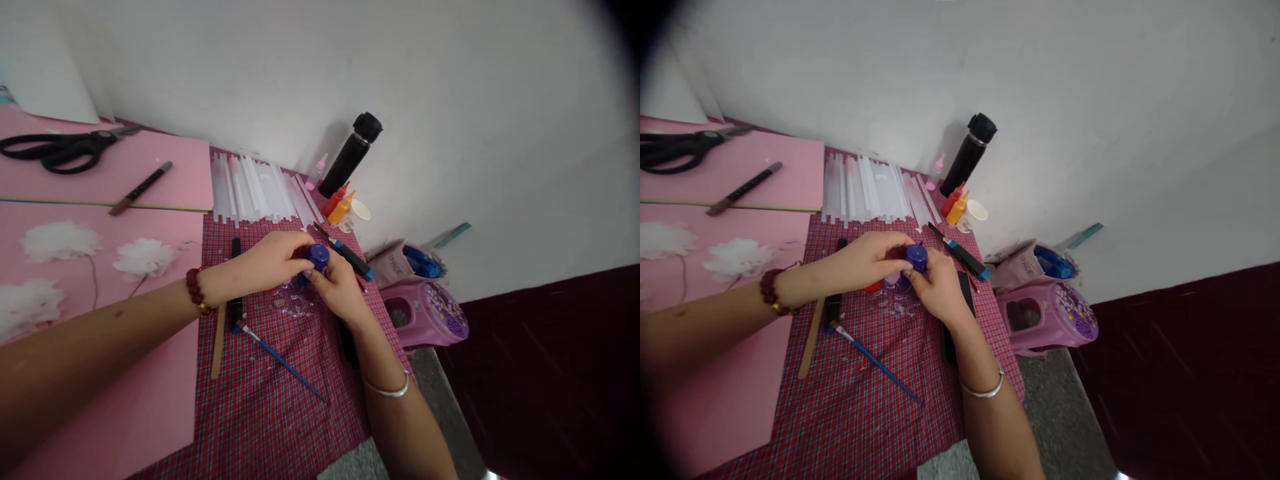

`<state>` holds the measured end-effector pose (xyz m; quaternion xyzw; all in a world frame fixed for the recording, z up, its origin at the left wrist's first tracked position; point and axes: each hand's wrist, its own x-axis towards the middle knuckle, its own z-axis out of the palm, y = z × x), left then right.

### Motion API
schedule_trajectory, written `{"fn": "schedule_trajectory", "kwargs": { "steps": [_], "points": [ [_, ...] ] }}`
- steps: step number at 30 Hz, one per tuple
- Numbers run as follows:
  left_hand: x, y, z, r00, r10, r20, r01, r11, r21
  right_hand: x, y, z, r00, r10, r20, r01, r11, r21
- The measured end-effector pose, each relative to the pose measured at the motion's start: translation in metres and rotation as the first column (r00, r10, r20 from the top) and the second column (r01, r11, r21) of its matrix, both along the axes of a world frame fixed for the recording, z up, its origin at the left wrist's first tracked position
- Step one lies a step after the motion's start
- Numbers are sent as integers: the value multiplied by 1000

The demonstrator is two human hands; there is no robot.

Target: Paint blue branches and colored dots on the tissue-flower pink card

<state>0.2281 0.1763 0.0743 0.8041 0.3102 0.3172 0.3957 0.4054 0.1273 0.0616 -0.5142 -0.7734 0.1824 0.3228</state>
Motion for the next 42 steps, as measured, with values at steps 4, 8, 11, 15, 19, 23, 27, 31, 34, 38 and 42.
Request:
{"fn": "schedule_trajectory", "kwargs": {
  "steps": [4,8,11,15,19,23,27,31,34,38,42],
  "points": [
    [-1,1,0,1000,5,-14,-5,1000,19,1,1,-5,999,-8,-33,8,1000,8],
    [-1,-1,0,999,20,-37,-18,998,62,1,1,-8,997,-2,-80,2,1000,-2],
    [0,-2,0,998,40,-50,-35,995,89,1,2,-9,992,12,-128,-14,1000,-16],
    [1,-3,1,996,59,-70,-52,993,104,0,2,-9,987,15,-158,-20,999,-26],
    [1,-4,2,995,70,-72,-62,992,109,-1,2,-9,983,4,-181,-10,1000,-29],
    [1,-7,4,994,85,-73,-76,991,110,0,3,-13,979,-1,-202,-4,1000,-24],
    [1,-8,6,991,101,-92,-92,991,101,1,3,-16,969,-8,-245,-5,999,-50],
    [1,-7,7,990,101,-101,-91,991,97,-1,3,-16,958,-8,-285,-12,998,-67],
    [1,-7,6,989,104,-106,-94,991,96,-1,3,-17,956,-14,-293,-6,998,-67],
    [1,-8,6,987,111,-115,-100,990,97,-1,3,-19,959,-28,-281,8,997,-72],
    [0,-7,4,987,111,-116,-101,991,89,0,4,-19,959,-29,-282,7,997,-78]
  ]
}}
